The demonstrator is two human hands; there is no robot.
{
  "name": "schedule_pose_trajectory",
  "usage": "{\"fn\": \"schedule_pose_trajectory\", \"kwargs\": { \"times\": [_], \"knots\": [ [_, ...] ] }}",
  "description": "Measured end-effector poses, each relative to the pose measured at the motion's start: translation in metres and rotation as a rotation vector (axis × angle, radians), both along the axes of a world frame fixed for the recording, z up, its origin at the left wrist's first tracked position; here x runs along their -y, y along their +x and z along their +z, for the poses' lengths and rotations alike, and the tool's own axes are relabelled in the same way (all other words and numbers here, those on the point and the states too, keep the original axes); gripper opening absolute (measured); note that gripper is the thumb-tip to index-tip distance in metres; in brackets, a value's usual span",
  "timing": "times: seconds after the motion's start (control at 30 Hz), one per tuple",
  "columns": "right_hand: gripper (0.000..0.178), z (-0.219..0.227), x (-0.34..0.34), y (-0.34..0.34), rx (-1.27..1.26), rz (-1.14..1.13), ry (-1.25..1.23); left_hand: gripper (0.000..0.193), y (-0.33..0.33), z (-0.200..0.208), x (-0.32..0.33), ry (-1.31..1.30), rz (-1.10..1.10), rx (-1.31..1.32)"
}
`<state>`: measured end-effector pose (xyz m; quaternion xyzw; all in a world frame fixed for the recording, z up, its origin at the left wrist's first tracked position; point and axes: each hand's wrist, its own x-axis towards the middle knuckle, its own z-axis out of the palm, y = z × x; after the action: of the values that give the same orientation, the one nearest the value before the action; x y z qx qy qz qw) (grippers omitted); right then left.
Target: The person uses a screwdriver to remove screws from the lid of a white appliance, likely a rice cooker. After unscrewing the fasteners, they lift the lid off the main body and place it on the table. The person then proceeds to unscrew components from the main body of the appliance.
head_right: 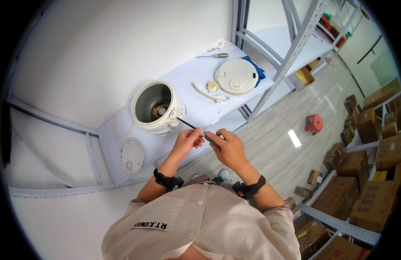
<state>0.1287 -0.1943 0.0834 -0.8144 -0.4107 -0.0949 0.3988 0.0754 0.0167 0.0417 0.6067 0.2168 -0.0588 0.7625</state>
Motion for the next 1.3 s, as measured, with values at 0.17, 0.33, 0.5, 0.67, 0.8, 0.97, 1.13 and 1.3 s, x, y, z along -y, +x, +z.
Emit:
{"fn": "schedule_pose_trajectory", "kwargs": {
  "times": [0.17, 0.33, 0.5, 0.67, 0.8, 0.97, 1.13, 1.3],
  "knots": [
    [0.049, -0.005, 0.000, -0.004, -0.256, 0.094, 0.257, 0.043, -0.002, -0.006, -0.002, -0.005, -0.040, 0.046],
    [0.044, -0.016, 0.008, 0.008, -1.349, 0.101, 0.336, 0.033, -0.008, -0.016, 0.001, -0.079, -0.042, 0.167],
    [0.040, -0.015, 0.011, 0.013, -1.391, 0.166, 0.093, 0.034, -0.010, -0.009, 0.001, -0.156, -0.022, 0.178],
    [0.034, -0.028, 0.003, -0.006, -0.706, 0.009, 0.211, 0.042, -0.007, -0.011, -0.004, -0.052, -0.060, 0.060],
    [0.043, -0.026, 0.002, -0.005, -0.400, 0.024, 0.203, 0.042, -0.004, -0.012, 0.001, -0.034, -0.026, 0.054],
    [0.039, -0.021, 0.006, 0.001, -1.092, 0.121, 0.373, 0.033, -0.004, -0.013, 0.007, 0.041, -0.032, 0.153],
    [0.045, -0.017, 0.015, 0.015, -1.524, 0.202, 0.230, 0.030, -0.009, -0.024, 0.005, -0.050, -0.051, 0.221],
    [0.029, -0.032, 0.007, 0.005, -0.946, 0.136, 0.258, 0.035, -0.010, -0.014, 0.002, 0.012, -0.072, 0.188]
  ]
}}
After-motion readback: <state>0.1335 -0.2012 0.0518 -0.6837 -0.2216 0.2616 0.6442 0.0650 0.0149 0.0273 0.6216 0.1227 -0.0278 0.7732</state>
